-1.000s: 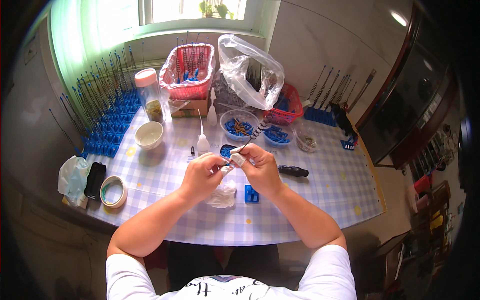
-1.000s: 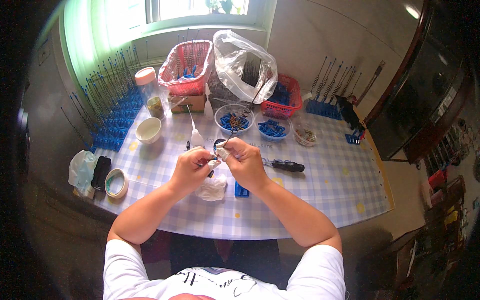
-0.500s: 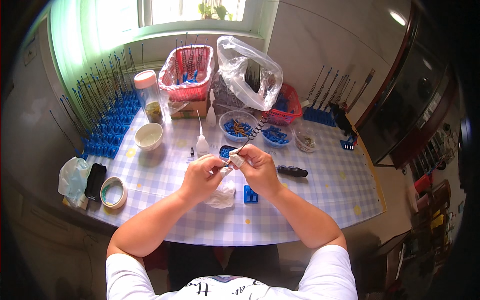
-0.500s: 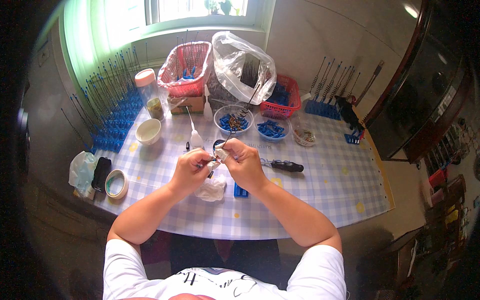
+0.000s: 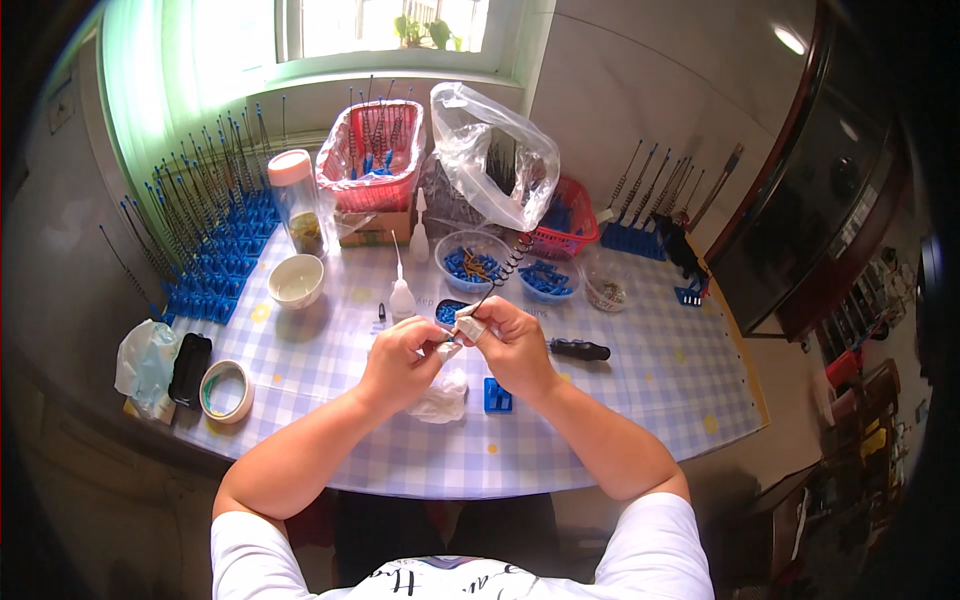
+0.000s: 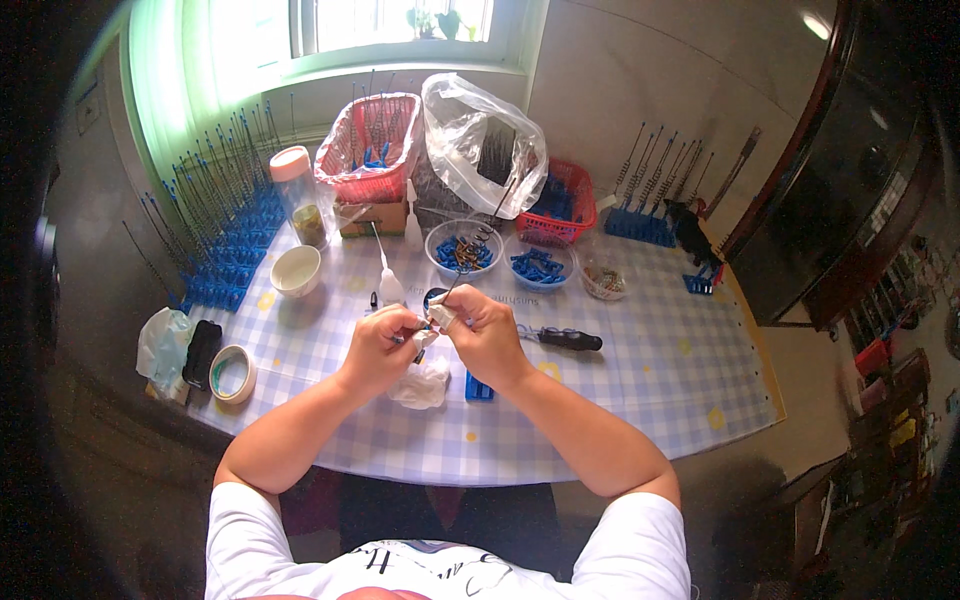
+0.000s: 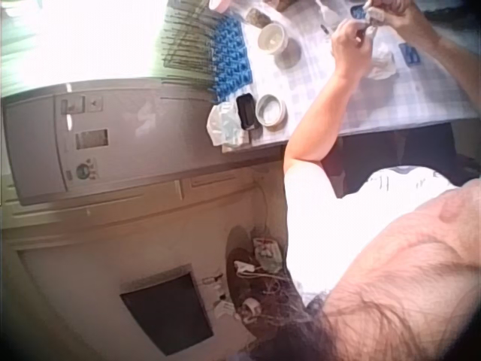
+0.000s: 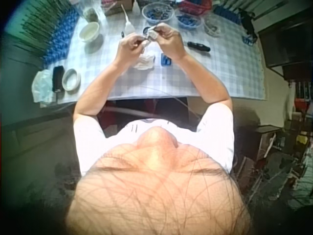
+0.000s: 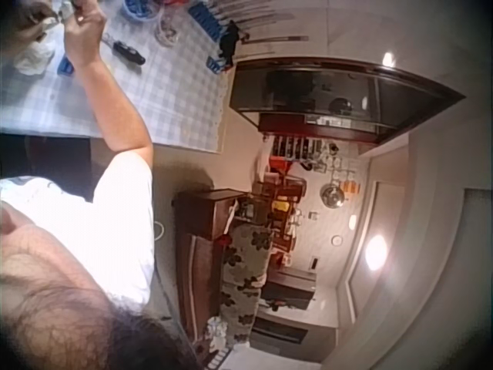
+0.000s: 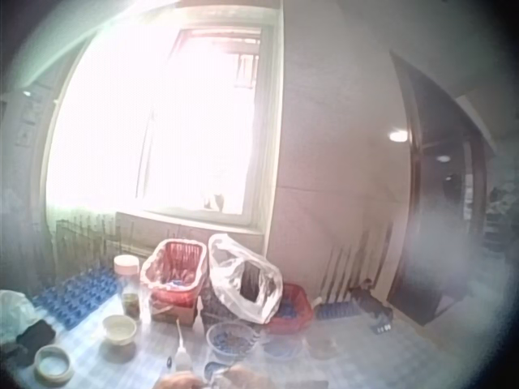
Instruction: Assembling small components onto long thin rods at a workstation.
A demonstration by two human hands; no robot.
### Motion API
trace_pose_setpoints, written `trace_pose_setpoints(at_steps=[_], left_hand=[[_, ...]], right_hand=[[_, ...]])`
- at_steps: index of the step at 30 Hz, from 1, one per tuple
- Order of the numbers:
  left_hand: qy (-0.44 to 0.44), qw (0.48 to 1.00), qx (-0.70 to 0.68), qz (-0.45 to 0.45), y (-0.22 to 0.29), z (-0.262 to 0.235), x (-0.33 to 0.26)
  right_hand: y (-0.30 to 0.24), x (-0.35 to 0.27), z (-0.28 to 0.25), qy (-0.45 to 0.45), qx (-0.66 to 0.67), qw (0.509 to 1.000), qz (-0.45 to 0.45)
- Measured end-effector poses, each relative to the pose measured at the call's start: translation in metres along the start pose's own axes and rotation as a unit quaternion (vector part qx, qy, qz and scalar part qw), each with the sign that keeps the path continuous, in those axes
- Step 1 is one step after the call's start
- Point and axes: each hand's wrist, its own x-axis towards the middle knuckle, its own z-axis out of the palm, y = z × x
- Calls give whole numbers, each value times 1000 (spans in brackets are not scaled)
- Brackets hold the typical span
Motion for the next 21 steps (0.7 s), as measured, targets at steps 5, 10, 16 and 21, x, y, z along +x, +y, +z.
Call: trace_pose_setpoints(at_steps=[5, 10, 16, 21], left_hand=[[1, 1000, -10, -7, 2, -1, 0], [7, 1000, -19, 0, 3, 0, 1], [-8, 1000, -8, -19, 3, -2, 2], [-23, 998, -23, -47, 6, -3, 4]], right_hand=[[0, 0, 0, 2, -7, 1000, -3], [-5, 0, -3, -28, 21, 999, 26], [-10, 2, -4, -15, 50, 998, 35], [-8, 4, -4, -13, 54, 998, 42]])
